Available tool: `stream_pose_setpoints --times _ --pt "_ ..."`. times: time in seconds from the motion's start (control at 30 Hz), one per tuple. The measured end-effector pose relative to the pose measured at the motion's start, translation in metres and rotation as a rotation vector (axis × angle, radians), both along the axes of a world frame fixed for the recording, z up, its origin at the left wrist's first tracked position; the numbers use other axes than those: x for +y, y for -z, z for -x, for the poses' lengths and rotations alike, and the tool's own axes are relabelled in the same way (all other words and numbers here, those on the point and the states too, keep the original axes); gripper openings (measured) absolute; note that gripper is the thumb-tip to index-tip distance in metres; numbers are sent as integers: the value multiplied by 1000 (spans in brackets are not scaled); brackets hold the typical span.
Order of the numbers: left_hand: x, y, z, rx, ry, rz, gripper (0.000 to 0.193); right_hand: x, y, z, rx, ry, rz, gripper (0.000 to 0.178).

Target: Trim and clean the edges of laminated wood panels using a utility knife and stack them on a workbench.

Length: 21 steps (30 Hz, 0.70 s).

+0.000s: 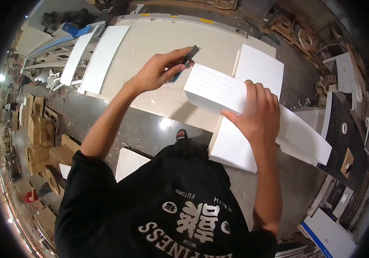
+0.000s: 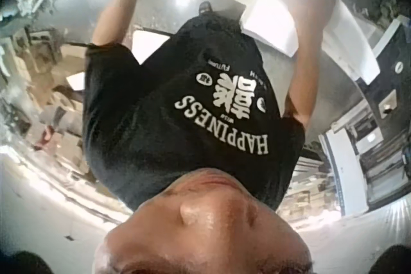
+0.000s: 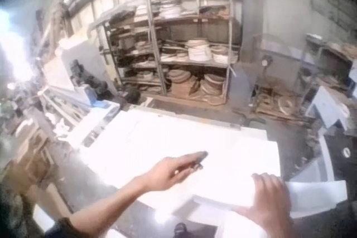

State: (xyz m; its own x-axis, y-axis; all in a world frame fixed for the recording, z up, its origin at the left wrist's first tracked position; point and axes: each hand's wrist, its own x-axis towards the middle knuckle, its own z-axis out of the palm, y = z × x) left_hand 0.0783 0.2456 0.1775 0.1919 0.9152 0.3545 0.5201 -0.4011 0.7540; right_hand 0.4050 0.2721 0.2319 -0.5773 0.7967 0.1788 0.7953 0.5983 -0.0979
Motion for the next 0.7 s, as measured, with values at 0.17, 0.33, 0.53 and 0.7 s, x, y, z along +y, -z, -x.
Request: stream_pose_setpoints --times 0.17,0.33,0.53,0.7 --pt "4 -20 10 319 103 -87 56 2 11 -3 -5 -57 -129 91" --pt "-23 -25 14 488 123 -74 62 2 14 -2 -34 -35 -153 93" --pt "-78 13 17 550 251 -326 72 3 11 -5 -26 -26 -136 96" --pt "-42 18 7 185 -84 -94 65 1 7 0 -82 9 -67 97"
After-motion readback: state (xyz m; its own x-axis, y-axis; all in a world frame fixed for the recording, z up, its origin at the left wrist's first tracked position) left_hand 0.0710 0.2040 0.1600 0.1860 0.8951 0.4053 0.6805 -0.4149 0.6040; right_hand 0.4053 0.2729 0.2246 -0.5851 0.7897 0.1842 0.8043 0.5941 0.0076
